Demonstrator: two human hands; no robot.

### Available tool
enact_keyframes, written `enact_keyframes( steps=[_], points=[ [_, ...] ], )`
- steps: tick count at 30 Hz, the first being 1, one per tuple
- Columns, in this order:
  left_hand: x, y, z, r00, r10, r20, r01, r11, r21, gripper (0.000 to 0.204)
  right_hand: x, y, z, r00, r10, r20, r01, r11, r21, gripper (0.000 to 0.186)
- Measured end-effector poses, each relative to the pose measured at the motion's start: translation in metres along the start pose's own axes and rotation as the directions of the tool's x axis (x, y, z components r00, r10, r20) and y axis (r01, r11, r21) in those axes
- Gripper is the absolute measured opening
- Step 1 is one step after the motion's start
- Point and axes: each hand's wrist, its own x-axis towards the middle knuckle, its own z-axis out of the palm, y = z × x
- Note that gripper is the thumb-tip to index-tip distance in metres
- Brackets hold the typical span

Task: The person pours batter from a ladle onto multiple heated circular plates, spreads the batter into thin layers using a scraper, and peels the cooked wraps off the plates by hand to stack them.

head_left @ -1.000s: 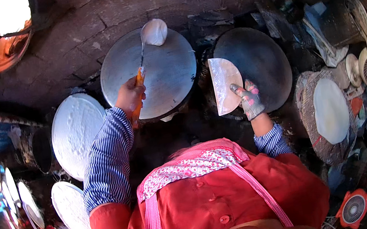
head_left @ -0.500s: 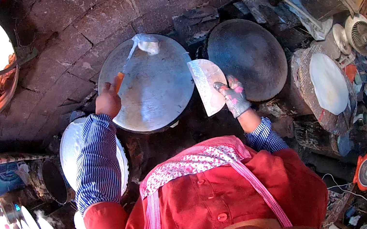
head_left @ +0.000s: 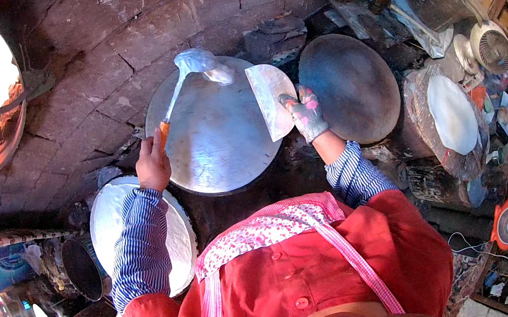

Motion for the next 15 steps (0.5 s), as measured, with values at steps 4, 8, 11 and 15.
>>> enact_keyframes(
  steps=[4,8,11,15],
  points=[
    [0.009,0.000,0.010,0.997,-0.002,0.083,-0.004,0.997,0.072,0.058,0.031,0.020,0.016,0.998,0.055,0.011,-0.050,0.962,-0.267,0.028],
    [0.007,-0.001,0.018,0.993,-0.098,0.063,0.096,0.995,0.029,0.058,0.060,-0.056,0.054,0.986,0.152,0.067,-0.060,0.704,-0.708,0.037],
    [0.005,0.005,0.016,0.975,-0.197,0.103,0.207,0.973,-0.101,0.059,0.089,-0.060,0.088,0.969,0.152,0.198,0.071,0.593,-0.802,0.035],
    [-0.011,0.001,0.012,0.942,-0.312,0.123,0.335,0.889,-0.312,0.061,0.092,-0.077,0.123,0.898,0.039,0.439,0.348,0.549,-0.760,0.035]
  ],
)
